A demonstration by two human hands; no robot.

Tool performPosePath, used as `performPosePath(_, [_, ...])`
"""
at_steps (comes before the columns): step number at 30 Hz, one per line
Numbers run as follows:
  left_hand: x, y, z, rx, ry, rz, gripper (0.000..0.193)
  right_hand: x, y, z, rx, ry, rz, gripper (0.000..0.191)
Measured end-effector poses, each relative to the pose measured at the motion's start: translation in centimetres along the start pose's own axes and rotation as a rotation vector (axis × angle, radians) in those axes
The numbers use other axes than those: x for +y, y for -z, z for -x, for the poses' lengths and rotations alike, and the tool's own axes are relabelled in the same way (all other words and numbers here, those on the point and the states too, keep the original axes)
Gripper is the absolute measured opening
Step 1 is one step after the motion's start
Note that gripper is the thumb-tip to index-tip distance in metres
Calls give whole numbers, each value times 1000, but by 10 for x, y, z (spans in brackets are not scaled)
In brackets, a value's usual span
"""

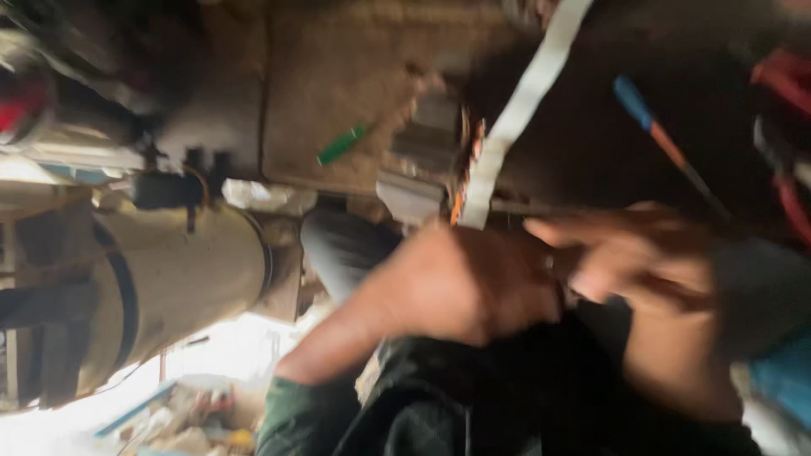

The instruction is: The person sits at a workbench with a motor armature held in a fixture and fits a long strip of white insulating paper into the armature's slots. They fold and press the paper into each slot by hand and use a blue-handled screwdriver to tuck the paper down between the copper windings, working around the armature.

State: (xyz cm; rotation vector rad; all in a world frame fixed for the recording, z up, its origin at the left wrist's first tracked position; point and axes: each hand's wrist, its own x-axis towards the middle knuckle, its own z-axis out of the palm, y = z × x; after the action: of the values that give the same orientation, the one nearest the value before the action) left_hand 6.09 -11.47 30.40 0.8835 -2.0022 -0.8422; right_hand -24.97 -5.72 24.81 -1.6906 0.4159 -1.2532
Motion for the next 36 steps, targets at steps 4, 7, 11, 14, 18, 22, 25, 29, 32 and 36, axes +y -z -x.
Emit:
performPosePath(4, [-8, 2, -10, 14, 189, 18, 8, 62, -12, -15, 184, -276, -196, 10])
performPosePath(7, [-19, 1, -14, 11, 233, -157, 8, 55, -21, -24, 203, -796, 449, 22])
performPosePath(11, [-8, 2, -6, 107, 60, -50, 5, -19, -18, -19, 64, 27, -8, 16])
performPosePath(14, [15, 1, 3, -280, -458, -109, 12, -29, -38, -16, 334, -185, -88, 19])
performPosePath(18, [11, -1, -1, -118, -168, 292, 8, 24, -28, -46, 7, -283, 130, 18])
performPosePath(22, [-18, -1, -8, 24, 171, -178, 6, 24, -27, -50, 194, -427, 312, 19])
performPosePath(25, [-17, -1, -4, 99, 158, -62, 8, -15, -18, -41, 43, -98, 148, 21])
performPosePath(29, [13, -7, 1, -376, -203, 122, 15, -7, -13, -7, 38, -57, -294, 28])
performPosePath(32, [16, -6, -9, -269, -287, 148, 12, 56, -1, 11, -115, -76, -17, 21])
performPosePath(36, [-8, 0, -23, -16, 126, -140, 4, 72, -7, 9, 92, -458, 137, 10])
